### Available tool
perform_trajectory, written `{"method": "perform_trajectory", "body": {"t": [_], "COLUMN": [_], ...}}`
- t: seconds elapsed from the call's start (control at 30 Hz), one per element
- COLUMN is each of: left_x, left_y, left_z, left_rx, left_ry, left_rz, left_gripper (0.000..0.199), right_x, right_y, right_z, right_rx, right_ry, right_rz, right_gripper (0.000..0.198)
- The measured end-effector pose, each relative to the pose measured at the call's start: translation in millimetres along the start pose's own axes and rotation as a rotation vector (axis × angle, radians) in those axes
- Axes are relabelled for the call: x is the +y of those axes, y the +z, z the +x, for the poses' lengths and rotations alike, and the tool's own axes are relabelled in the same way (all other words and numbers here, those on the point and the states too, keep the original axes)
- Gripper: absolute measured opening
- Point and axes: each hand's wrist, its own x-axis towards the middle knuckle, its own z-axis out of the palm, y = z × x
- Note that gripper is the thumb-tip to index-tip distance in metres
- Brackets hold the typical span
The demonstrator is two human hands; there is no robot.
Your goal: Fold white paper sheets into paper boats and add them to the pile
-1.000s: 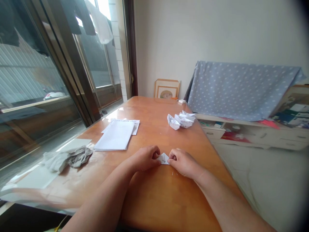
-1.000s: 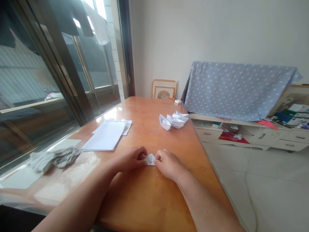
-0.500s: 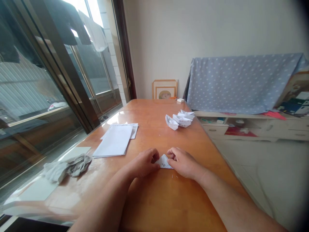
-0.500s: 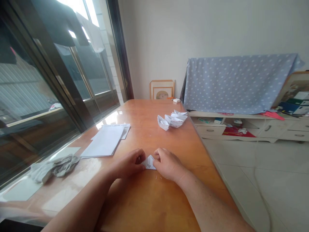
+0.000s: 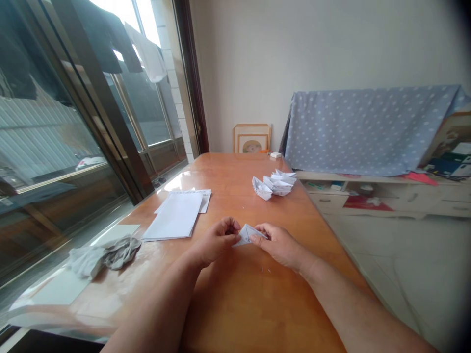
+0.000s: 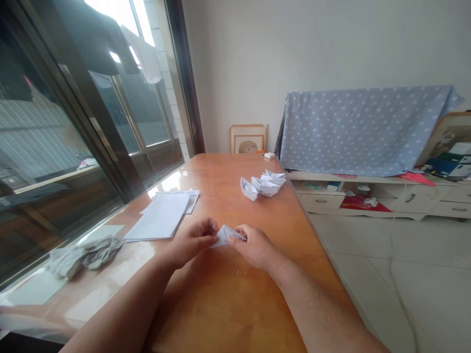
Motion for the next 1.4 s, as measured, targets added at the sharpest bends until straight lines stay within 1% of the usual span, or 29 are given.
{"method": "perform_trajectory", "body": {"t": [0.07,0.2,0.33,0.4,0.57,0.73,0.8,0.9,1.0,1.07,1.13,1.2,1.33,1.4], "left_x": [3.2,7.2,3.8,2.3,5.4,7.1,9.3,20.4,38.5,48.7,53.0,51.0,37.6,31.4], "left_y": [0.3,6.0,13.1,15.3,17.8,27.0,31.9,36.0,36.5,37.4,40.2,44.7,55.3,59.7], "left_z": [-1.2,-3.8,-3.3,-2.4,-1.9,-1.6,-1.2,-1.6,-2.9,-3.0,-1.5,1.8,10.2,13.1], "left_rx": [0.01,0.016,-0.092,-0.11,-0.045,-0.002,0.017,0.009,0.0,-0.015,-0.025,0.017,0.171,0.191], "left_ry": [0.002,0.014,-0.003,-0.001,0.027,0.058,0.041,0.011,0.002,0.0,0.006,0.016,0.051,0.056], "left_rz": [-0.018,0.075,0.15,0.173,0.263,0.299,0.313,0.3,0.272,0.272,0.291,0.326,0.334,0.33], "left_gripper": [0.019,0.035,0.042,0.048,0.05,0.049,0.051,0.057,0.063,0.059,0.051,0.047,0.047,0.048], "right_x": [-4.4,-13.0,-17.5,-17.9,-18.0,-17.2,-15.9,-14.6,-15.7,-17.6,-20.1,-22.6,-26.2,-26.4], "right_y": [-0.8,-3.2,-5.4,-6.1,-6.1,-4.6,-5.7,-10.9,-19.1,-24.6,-29.3,-32.7,-33.6,-30.8], "right_z": [-1.1,-4.5,-6.1,-5.6,-3.9,-1.2,1.1,4.0,4.2,2.9,1.0,-1.0,-4.4,-4.8], "right_rx": [-0.019,-0.032,-0.04,-0.05,-0.081,-0.029,-0.015,0.003,0.02,0.017,0.012,0.013,0.035,0.035], "right_ry": [-0.022,-0.038,-0.072,-0.071,-0.046,-0.14,-0.152,-0.144,-0.135,-0.138,-0.14,-0.142,-0.152,-0.157], "right_rz": [0.022,0.044,0.078,0.113,0.237,0.28,0.298,0.3,0.299,0.327,0.366,0.413,0.56,0.626], "right_gripper": [0.032,0.036,0.036,0.036,0.035,0.036,0.038,0.041,0.043,0.043,0.042,0.041,0.038,0.034]}}
